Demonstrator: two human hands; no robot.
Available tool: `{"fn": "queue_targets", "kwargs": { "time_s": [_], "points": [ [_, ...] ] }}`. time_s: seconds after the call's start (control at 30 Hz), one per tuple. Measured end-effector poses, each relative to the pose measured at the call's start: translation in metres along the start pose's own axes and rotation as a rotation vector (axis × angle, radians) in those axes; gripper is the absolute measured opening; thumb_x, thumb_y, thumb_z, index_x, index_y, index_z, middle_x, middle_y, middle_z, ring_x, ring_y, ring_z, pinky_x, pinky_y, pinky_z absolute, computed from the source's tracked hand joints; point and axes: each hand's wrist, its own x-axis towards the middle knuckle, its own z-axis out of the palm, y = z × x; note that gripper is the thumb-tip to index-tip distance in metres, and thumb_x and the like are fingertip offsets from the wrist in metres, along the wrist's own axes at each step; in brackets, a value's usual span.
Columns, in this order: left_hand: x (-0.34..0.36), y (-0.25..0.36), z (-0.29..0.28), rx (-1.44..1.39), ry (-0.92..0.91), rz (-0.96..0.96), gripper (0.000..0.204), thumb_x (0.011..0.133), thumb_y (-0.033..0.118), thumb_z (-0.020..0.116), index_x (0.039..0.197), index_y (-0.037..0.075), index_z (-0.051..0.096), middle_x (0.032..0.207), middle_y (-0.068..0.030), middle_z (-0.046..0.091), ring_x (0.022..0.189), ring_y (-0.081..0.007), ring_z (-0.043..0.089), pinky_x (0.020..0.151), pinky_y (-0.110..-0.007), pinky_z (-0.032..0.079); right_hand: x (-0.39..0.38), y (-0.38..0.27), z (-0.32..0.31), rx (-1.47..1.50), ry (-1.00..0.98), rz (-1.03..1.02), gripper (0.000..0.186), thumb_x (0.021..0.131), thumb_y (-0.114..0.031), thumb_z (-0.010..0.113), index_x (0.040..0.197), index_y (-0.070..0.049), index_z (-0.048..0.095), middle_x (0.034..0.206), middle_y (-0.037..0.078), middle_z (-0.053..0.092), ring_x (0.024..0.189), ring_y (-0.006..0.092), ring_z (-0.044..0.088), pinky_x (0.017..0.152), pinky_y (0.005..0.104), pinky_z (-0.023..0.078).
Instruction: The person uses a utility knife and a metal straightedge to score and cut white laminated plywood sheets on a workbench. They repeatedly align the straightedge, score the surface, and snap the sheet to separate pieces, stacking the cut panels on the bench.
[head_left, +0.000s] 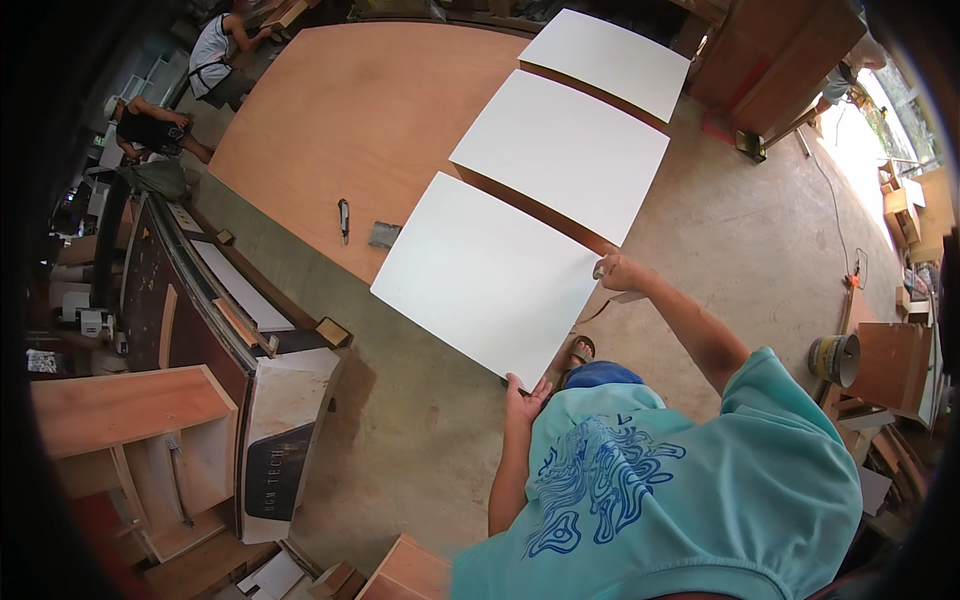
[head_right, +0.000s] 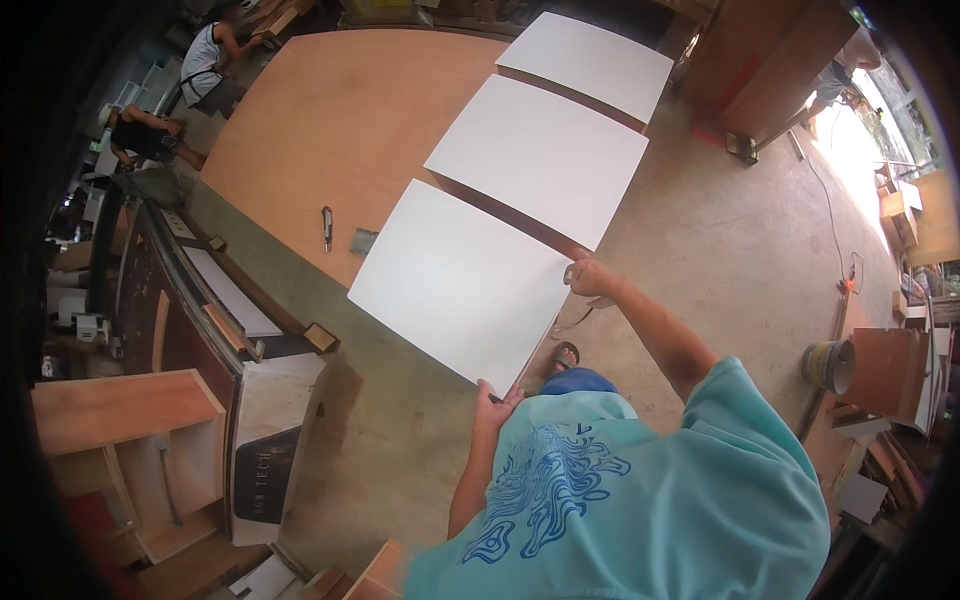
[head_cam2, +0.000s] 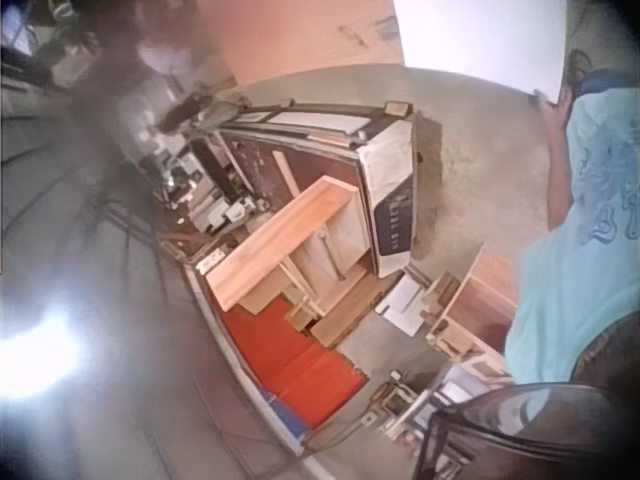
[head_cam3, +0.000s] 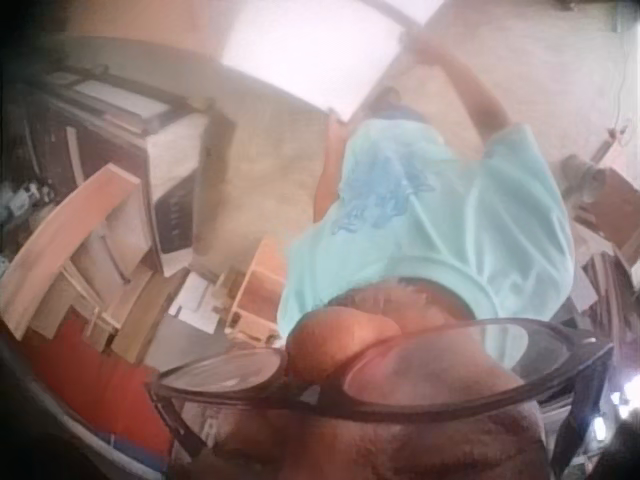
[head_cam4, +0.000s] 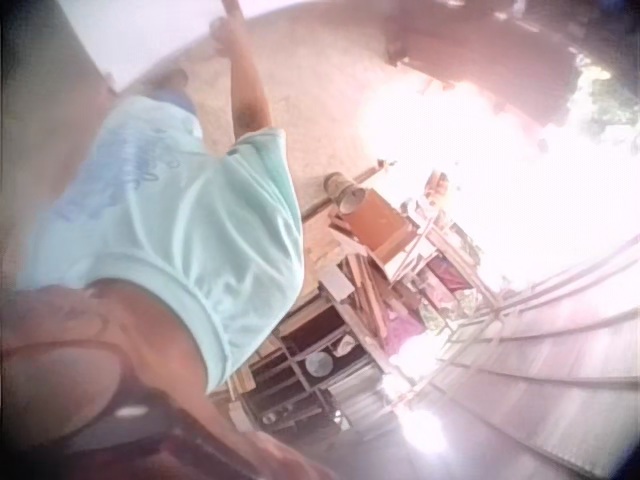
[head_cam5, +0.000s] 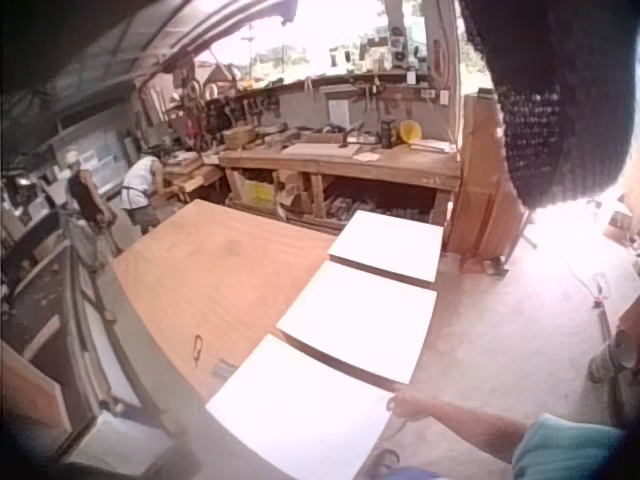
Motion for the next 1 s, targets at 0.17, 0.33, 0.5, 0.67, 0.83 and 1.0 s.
{"fn": "queue_targets", "kwargs": {
  "time_s": [0.17,0.33,0.5,0.67,0.83,1.0],
  "points": [
    [-0.003,-0.003,0.000,-0.091,0.048,0.063,0.069,0.092,0.052,0.054,0.136,0.002,0.036,0.131,-0.0234,0.045,0.117,-0.0450,0.049,0.102,-0.064,0.037,0.015,-0.043,-0.033,0.041,-0.286,0.250,0.036,0.070,-0.010,0.052,0.101,-0.009,0.071,0.110,0.019,0.059,0.096,0.0282,0.062,0.076,0.0403,0.054],
    [-0.013,-0.004,0.000,-0.114,-0.020,0.106,0.066,0.095,0.048,0.051,0.138,0.002,0.035,0.132,-0.0243,0.045,0.118,-0.0471,0.048,0.103,-0.064,0.036,0.024,-0.038,-0.023,0.019,-0.331,0.219,0.033,0.072,-0.017,0.054,0.099,-0.005,0.068,0.110,0.019,0.062,0.092,0.0308,0.064,0.077,0.0423,0.055],
    [-0.009,-0.006,0.002,-0.074,0.010,0.129,0.062,0.096,0.046,0.052,0.137,0.002,0.036,0.132,-0.0242,0.045,0.119,-0.0472,0.047,0.103,-0.062,0.038,0.026,-0.006,0.016,0.058,-0.109,0.131,0.032,0.073,-0.021,0.056,0.095,-0.003,0.068,0.112,0.022,0.057,0.101,0.0359,0.058,0.088,0.0419,0.049],
    [-0.002,0.001,-0.011,0.048,-0.003,0.169,0.058,0.097,0.045,0.049,0.136,0.004,0.038,0.135,-0.0204,0.045,0.122,-0.0426,0.047,0.102,-0.059,0.041,0.026,-0.008,0.020,-0.117,-0.131,0.014,0.033,0.073,-0.024,0.052,0.089,-0.001,0.069,0.103,0.022,0.065,0.106,0.0346,0.058,0.092,0.0396,0.047],
    [-0.007,0.019,-0.033,0.151,-0.002,0.144,0.055,0.097,0.044,0.049,0.134,0.004,0.041,0.133,-0.0163,0.049,0.120,-0.0367,0.050,0.099,-0.055,0.046,0.000,-0.023,0.037,-0.084,0.017,0.179,0.035,0.073,-0.023,0.052,0.092,0.000,0.070,0.104,0.024,0.065,0.107,0.0357,0.060,0.090,0.0396,0.049],
    [-0.033,0.051,-0.068,0.371,-0.012,0.063,0.056,0.097,0.044,0.051,0.131,0.001,0.042,0.130,-0.0182,0.050,0.114,-0.0362,0.054,0.090,-0.052,0.053,-0.052,-0.058,0.067,-0.019,-0.033,0.359,0.035,0.074,-0.021,0.051,0.094,0.001,0.070,0.111,0.027,0.061,0.103,0.0372,0.061,0.088,0.0403,0.051]
  ]
}}
